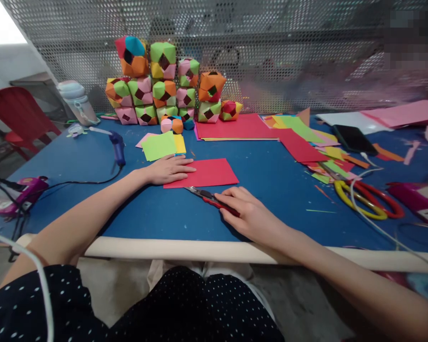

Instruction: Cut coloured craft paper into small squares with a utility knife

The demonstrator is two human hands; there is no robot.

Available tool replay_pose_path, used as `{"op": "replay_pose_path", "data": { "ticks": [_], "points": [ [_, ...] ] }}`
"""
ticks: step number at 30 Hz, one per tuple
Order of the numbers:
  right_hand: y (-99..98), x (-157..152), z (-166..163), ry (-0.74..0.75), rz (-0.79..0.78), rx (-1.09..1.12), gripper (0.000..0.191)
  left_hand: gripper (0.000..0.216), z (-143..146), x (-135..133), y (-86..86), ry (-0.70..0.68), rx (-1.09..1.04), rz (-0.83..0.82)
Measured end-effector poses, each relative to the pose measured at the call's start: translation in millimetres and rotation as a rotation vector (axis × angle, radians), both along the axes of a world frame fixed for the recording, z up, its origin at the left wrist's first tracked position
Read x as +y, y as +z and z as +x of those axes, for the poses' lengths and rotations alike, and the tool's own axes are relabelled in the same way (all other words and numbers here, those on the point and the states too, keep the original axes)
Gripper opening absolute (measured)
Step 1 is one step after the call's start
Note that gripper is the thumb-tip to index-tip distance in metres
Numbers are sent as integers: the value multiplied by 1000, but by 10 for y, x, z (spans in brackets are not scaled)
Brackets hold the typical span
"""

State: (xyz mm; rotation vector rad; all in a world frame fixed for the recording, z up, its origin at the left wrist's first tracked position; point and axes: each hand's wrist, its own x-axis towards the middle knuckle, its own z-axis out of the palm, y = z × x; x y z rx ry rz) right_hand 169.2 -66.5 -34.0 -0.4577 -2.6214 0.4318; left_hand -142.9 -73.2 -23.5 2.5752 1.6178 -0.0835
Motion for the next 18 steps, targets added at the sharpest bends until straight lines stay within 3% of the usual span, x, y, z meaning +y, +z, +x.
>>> {"op": "replay_pose_path", "data": {
  "ticks": [18],
  "points": [
    [-5, -30, -79, 18, -12, 9, 34, 50, 4, -7, -17, -1, -22, 5]
  ]
}}
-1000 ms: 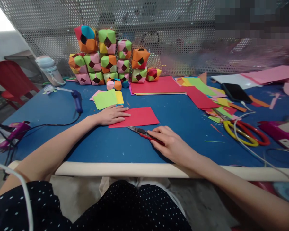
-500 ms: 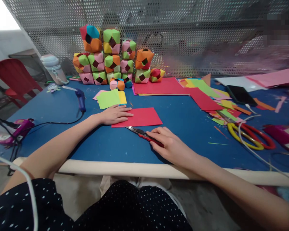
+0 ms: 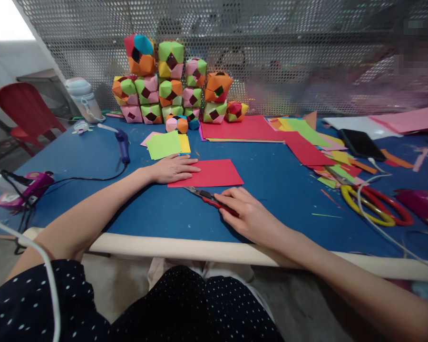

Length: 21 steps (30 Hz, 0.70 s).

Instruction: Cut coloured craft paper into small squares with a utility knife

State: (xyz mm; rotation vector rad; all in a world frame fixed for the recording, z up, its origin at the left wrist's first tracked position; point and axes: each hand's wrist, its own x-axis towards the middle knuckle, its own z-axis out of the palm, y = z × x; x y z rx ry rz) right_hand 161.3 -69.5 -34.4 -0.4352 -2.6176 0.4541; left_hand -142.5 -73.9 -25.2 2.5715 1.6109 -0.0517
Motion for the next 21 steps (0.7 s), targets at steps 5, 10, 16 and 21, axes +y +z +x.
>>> {"op": "replay_pose_path", "data": {
  "ticks": [5, 10, 16, 21],
  "points": [
    [15, -18, -27, 7, -20, -24, 33, 50, 7, -7, 2, -3, 1, -5],
    [3, -33, -87, 24, -21, -20, 34, 50, 22, -16, 12, 1, 17, 0],
    [15, -40, -123, 34, -21, -20, 32, 49, 19, -16, -4, -14, 25, 25],
    [30, -49, -155, 49, -3, -23, 33, 49, 28, -24, 4, -2, 13, 25]
  ]
}}
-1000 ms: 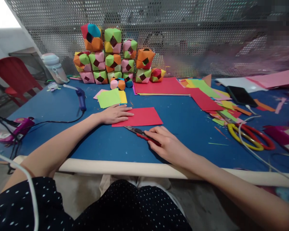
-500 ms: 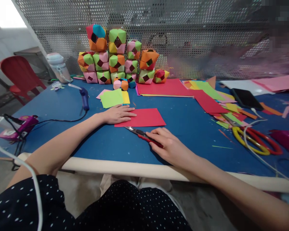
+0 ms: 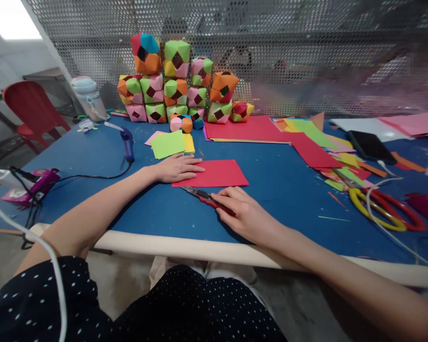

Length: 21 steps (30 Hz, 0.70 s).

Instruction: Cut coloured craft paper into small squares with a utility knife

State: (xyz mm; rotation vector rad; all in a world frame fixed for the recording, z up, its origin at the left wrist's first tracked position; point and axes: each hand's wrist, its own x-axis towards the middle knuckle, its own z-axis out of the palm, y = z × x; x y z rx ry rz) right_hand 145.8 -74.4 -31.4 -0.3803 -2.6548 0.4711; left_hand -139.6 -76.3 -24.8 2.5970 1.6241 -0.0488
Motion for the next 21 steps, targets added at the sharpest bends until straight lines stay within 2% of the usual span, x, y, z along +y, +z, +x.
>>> {"op": "replay_pose_path", "data": {
  "ticks": [21],
  "points": [
    [3, -73, -53, 24, -21, 7, 34, 49, 19, -18, -7, 7, 11, 12]
  ]
}}
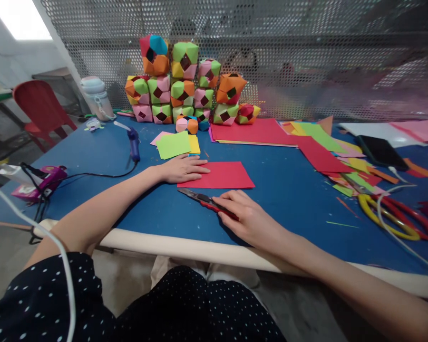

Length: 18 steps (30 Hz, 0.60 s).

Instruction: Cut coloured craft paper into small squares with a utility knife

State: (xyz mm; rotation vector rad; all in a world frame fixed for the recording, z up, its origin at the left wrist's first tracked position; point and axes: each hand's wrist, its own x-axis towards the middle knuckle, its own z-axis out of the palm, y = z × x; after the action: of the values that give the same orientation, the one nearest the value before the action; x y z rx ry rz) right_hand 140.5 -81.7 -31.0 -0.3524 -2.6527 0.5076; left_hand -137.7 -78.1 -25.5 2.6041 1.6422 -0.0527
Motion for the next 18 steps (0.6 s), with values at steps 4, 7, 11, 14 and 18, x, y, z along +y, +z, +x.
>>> {"op": "replay_pose_path", "data": {
  "ticks": [4, 7, 11, 14, 18],
  "points": [
    [26, -5, 123, -52, -19, -22, 32, 49, 5, 1, 1, 0, 6, -3],
    [34, 0, 191, -75, -14, -26, 31, 49, 6, 1, 6, 1, -9, -8],
    [10, 22, 231, -109, -12, -20, 31, 49, -1, 4, 6, 4, -16, -14],
    [-11, 34, 238, -120, -19, -32, 31, 49, -7, 9, 4, 11, -16, -22],
    [-23, 37, 239, -119, -28, -38, 32, 49, -5, 8, 11, 13, -12, -33]
  ]
}}
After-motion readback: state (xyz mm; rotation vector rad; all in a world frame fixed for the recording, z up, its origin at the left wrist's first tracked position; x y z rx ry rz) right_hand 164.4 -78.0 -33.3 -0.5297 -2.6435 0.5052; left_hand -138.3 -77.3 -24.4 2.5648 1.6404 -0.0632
